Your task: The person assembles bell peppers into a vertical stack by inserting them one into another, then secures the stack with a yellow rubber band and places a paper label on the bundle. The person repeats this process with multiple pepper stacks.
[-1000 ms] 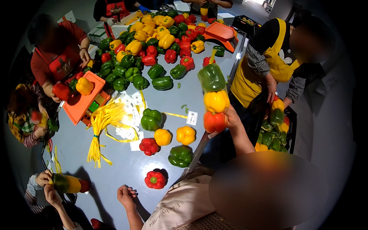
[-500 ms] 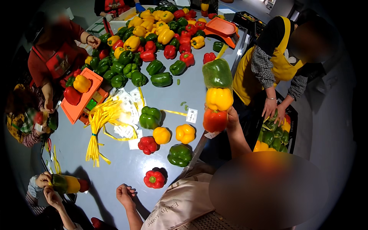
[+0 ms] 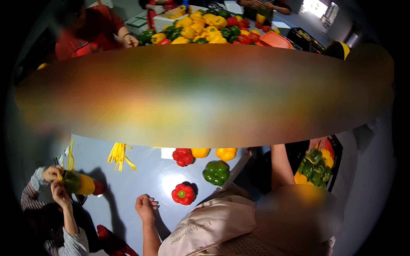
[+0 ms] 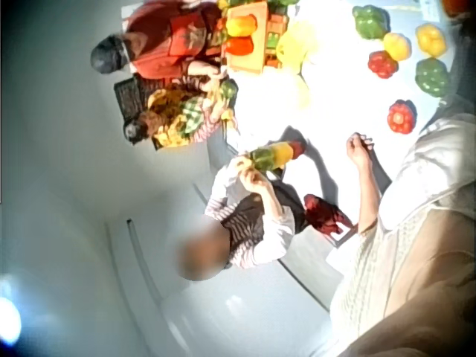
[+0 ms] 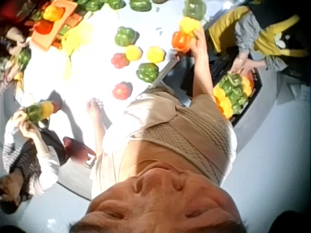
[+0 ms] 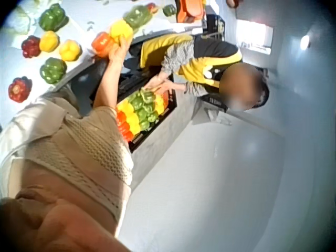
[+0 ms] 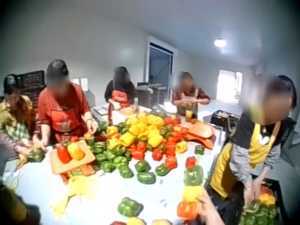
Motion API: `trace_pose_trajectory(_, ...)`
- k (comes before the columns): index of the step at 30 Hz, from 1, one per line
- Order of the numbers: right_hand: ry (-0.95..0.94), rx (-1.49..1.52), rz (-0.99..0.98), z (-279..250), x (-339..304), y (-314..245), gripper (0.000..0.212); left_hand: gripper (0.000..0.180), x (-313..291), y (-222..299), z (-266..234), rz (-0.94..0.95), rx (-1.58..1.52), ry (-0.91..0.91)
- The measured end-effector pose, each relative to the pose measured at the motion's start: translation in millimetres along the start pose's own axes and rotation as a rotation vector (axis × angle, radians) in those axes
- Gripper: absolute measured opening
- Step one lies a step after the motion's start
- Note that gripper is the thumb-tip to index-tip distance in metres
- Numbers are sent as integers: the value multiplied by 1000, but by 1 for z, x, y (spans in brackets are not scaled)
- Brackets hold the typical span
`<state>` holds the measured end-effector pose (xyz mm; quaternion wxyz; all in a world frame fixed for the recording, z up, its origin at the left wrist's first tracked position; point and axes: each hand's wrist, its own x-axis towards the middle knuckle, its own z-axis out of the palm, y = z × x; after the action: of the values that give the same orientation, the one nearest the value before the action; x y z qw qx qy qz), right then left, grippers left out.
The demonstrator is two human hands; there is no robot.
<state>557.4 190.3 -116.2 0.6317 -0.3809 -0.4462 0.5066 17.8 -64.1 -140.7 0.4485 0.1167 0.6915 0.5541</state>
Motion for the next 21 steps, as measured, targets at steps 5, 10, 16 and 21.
trace_pose_trajectory(5, 324, 258, 216, 1, 20, 14, 45, 12, 3, -12, -14, -23, -17, 0)
trace_pose_trajectory(10, 449, -492, 167, -43, 37, 55, 74, 13, 9, -8, -7, -36, -48, -66)
trace_pose_trajectory(16, 265, -1180, 220, -13, 57, 29, 75, 14, 6, -19, -9, -13, -86, -57)
trace_pose_trajectory(21, 100, -1392, -231, 74, 18, -20, 62, 12, 5, -22, -7, -20, -96, -50)
